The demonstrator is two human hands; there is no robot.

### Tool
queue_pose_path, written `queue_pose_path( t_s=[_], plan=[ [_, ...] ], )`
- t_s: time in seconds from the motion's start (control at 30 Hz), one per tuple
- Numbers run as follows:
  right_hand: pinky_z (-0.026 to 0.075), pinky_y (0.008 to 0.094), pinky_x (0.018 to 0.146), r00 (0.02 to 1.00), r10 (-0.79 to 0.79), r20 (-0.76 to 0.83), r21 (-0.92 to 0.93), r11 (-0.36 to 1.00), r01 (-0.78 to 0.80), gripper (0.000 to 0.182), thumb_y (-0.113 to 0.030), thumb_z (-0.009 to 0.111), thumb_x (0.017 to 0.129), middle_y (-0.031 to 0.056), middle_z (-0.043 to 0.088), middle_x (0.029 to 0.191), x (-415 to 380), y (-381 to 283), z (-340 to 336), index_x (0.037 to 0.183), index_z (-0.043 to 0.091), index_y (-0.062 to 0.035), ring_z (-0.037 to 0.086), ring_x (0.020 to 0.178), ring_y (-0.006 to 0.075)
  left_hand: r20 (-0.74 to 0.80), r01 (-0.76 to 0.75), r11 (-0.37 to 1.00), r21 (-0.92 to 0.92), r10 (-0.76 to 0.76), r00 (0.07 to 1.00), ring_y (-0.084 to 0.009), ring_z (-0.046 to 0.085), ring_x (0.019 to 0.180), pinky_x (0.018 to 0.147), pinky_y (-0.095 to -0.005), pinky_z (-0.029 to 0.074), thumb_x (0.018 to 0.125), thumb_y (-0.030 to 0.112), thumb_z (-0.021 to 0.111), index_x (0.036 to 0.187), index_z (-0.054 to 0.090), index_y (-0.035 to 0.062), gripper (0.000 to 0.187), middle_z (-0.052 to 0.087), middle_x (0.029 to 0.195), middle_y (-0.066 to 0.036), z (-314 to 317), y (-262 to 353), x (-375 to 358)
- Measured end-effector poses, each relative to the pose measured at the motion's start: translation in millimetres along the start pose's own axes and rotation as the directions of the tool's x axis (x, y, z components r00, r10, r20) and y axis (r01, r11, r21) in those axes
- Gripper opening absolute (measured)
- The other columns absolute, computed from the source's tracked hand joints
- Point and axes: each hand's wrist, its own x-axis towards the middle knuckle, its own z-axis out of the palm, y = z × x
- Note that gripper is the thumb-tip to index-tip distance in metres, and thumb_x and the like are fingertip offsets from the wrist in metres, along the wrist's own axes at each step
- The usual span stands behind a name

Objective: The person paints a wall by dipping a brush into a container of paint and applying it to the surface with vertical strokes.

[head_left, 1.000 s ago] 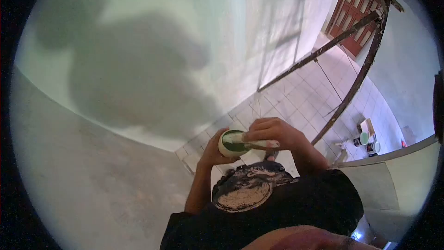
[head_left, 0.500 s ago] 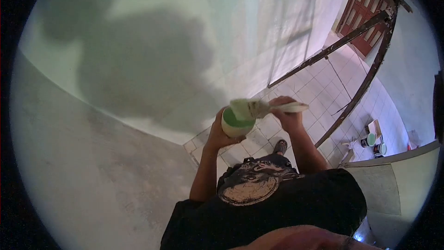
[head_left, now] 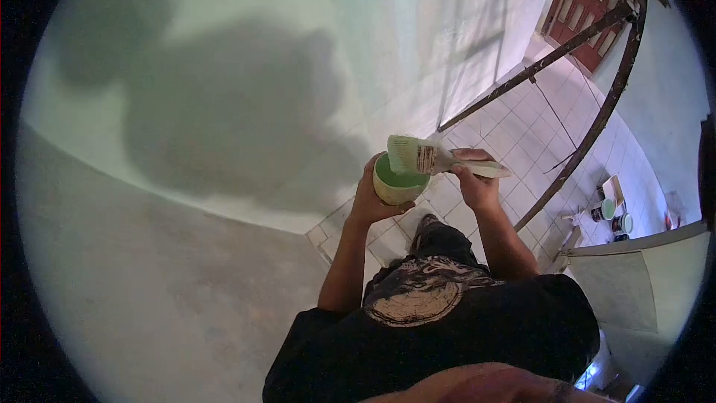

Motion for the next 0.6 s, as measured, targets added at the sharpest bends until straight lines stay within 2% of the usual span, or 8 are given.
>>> queue_pose_path(
  t_s=[0.03,0.1,0.23,0.33,0.4,0.5,0.53,0.6],
  plan=[
    [0.05,0.0314,0.078,1.0,-0.012,0.004,-0.099,0.995,0.013,0.017,0.003,0.065,0.078,0.0143,0.061,0.096,2,4,-1,0.093,0.057,0.0014,0.06,0.088,0.0204,0.016,-0.002,1.0,0.001,0.002,1.0,-0.0251,0.05,0.111,0.094,-0.0383,0.042,0.049,0.03,0.088,0.131,0.03,0.0034,0.104,0.049,0.12,-0.014,-2,-5,2],
    [0.049,0.031,0.079,0.997,-0.074,-0.028,-0.028,0.997,0.073,0.017,0.003,0.065,0.078,0.0146,0.061,0.098,14,16,-4,0.093,0.057,-0.0002,0.06,0.09,0.02,-0.022,0.004,1.0,-0.012,-0.004,1.0,-0.0241,0.05,0.111,0.093,-0.038,0.043,0.049,0.029,0.089,0.131,0.029,0.0026,0.105,0.049,0.12,-0.013,-4,-13,21],
    [0.05,0.0309,0.081,0.998,-0.012,-0.064,-0.015,1.0,0.011,0.017,0.004,0.063,0.079,0.0139,0.06,0.1,43,39,1,0.093,0.056,0.0003,0.059,0.092,0.0193,-0.003,0.013,0.997,-0.075,-0.014,1.0,-0.0239,0.051,0.11,0.092,-0.0379,0.044,0.048,0.027,0.089,0.131,0.029,0.0029,0.106,0.049,0.12,-0.014,-14,-16,58],
    [0.052,0.0338,0.079,0.994,-0.011,-0.11,0.051,0.999,0.016,0.019,0.005,0.062,0.08,0.0137,0.059,0.098,79,66,2,0.095,0.052,0.0002,0.06,0.091,0.0216,0.005,-0.016,0.997,0.071,0.016,1.0,-0.0241,0.051,0.11,0.092,-0.0381,0.045,0.049,0.025,0.09,0.131,0.028,0.0031,0.105,0.049,0.119,-0.014,-29,-29,95],
    [0.054,0.0381,0.077,0.996,0.041,-0.081,0.348,0.938,-0.01,0.02,0.005,0.061,0.081,0.0136,0.057,0.098,103,81,3,0.096,0.05,-0.0009,0.06,0.09,0.0246,0.024,-0.007,0.996,0.091,0.004,1.0,-0.0244,0.051,0.111,0.092,-0.0384,0.044,0.049,0.024,0.089,0.132,0.027,0.0032,0.105,0.048,0.12,-0.014,-40,-42,118],
    [0.055,0.0407,0.074,0.975,0.128,-0.184,0.321,0.945,-0.064,0.021,0.002,0.062,0.081,0.0128,0.056,0.096,134,100,9,0.096,0.048,-0.0019,0.06,0.088,0.0263,0.034,-0.033,0.994,0.107,0.029,0.999,-0.0244,0.05,0.112,0.092,-0.0383,0.044,0.049,0.024,0.089,0.132,0.026,0.0033,0.106,0.048,0.121,-0.014,-49,-48,150],
    [0.055,0.0409,0.074,0.971,0.15,-0.187,0.409,0.91,-0.062,0.023,-0.003,0.064,0.081,0.0116,0.054,0.096,145,104,10,0.097,0.047,-0.0039,0.06,0.088,0.0259,0.036,-0.031,0.993,0.117,0.027,0.999,-0.0244,0.05,0.112,0.092,-0.0383,0.044,0.049,0.024,0.089,0.132,0.026,0.0033,0.106,0.048,0.121,-0.014,-51,-55,160],
    [0.055,0.0407,0.074,0.967,0.179,-0.183,0.448,0.891,-0.081,0.024,-0.005,0.065,0.081,0.0108,0.054,0.095,165,110,7,0.097,0.047,-0.0053,0.06,0.088,0.0254,0.053,0.009,1.0,0.027,-0.01,0.999,-0.0248,0.049,0.112,0.093,-0.0382,0.044,0.049,0.024,0.09,0.132,0.025,0.0027,0.107,0.047,0.121,-0.014,-56,-70,179]
  ],
)
